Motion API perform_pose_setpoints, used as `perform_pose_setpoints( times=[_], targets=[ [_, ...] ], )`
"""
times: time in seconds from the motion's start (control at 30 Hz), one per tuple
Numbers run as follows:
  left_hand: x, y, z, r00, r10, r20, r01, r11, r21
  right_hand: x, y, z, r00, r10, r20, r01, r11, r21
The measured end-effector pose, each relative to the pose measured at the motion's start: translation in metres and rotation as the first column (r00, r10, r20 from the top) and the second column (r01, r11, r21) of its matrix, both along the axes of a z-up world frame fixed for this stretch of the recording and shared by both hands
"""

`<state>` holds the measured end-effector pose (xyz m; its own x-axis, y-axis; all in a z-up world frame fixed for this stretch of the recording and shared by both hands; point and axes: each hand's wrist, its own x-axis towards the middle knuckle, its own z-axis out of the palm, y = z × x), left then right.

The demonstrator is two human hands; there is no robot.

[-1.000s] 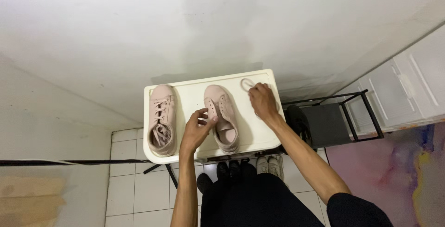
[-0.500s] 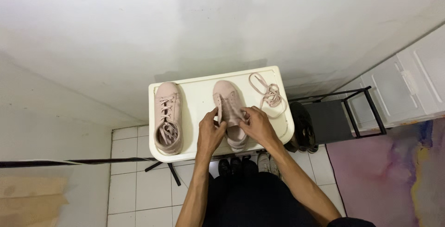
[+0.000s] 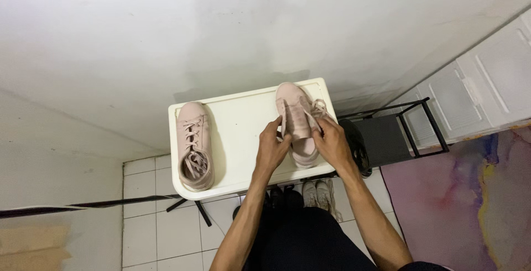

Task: The person picks up a pair of pink sneakers from a shoe rack and places them on a white plastic bin. They then untie the laces on both shoes, pulling the laces out of the eyelets and laying them aside.

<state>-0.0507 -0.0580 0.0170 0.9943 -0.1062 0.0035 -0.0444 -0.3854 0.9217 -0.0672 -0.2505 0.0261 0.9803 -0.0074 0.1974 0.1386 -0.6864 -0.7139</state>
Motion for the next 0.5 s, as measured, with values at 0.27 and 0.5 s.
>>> perform_pose_setpoints(
  times=[0.27,0.5],
  targets=[
    [0.007,-0.011,-0.001,1.0,-0.023,-0.016,0.024,1.0,0.018,0.001,-0.001,0.013,0.999,-0.042,-0.012,0.043,0.998,0.054],
    [-0.023,0.04,0.035,0.997,-0.071,-0.007,0.07,0.997,-0.01,0.001,0.003,0.017,0.977,-0.058,-0.206,0.073,0.995,0.066]
  ],
)
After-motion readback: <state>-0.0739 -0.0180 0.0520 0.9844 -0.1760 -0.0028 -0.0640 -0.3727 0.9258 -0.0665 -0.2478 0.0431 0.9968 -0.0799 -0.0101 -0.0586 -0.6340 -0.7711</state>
